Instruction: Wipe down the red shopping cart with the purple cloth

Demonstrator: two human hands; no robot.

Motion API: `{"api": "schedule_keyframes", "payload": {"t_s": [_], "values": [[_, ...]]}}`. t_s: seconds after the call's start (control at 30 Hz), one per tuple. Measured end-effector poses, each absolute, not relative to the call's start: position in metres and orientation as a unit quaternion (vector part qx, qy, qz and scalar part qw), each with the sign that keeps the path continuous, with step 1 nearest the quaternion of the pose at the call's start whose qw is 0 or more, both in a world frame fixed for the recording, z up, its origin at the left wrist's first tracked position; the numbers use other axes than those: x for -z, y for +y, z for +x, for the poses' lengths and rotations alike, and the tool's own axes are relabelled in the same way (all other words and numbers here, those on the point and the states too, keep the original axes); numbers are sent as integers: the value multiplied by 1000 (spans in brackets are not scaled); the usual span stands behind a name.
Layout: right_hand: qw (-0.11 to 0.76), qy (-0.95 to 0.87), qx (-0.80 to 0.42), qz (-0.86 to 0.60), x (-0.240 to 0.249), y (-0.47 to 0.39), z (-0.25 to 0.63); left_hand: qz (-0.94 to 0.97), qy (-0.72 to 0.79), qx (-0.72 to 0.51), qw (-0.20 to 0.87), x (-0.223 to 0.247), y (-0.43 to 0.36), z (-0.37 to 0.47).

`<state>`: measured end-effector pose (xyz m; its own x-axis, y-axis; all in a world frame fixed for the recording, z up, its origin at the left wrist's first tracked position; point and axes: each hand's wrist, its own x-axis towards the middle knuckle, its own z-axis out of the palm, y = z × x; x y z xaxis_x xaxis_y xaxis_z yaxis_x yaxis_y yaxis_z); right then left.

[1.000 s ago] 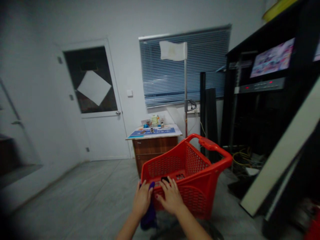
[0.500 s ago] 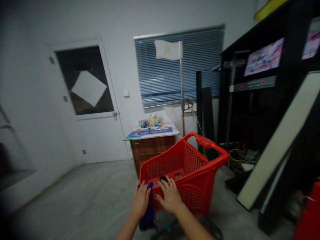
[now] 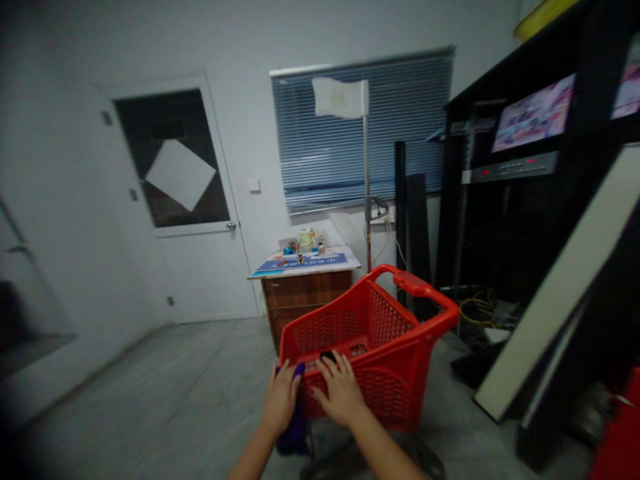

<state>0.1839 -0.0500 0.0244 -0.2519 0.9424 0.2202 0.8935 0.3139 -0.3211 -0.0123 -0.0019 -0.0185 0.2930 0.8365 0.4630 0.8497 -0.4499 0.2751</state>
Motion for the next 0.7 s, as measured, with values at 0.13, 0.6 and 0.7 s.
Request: {"api": "schedule_keyframes", "payload": {"t_s": [0.13,0.6,0.7], "values": [[187,-785,-64,-587,-23,-49,182,-791,-542,284,16,19,-5,-4],[176,-748,-40,-639,-24,-51,204,-790,-536,294,45,19,-6,-3],[171,-752,-43,-635,-24,-51,205,-776,-549,303,67,19,-9,16]]}}
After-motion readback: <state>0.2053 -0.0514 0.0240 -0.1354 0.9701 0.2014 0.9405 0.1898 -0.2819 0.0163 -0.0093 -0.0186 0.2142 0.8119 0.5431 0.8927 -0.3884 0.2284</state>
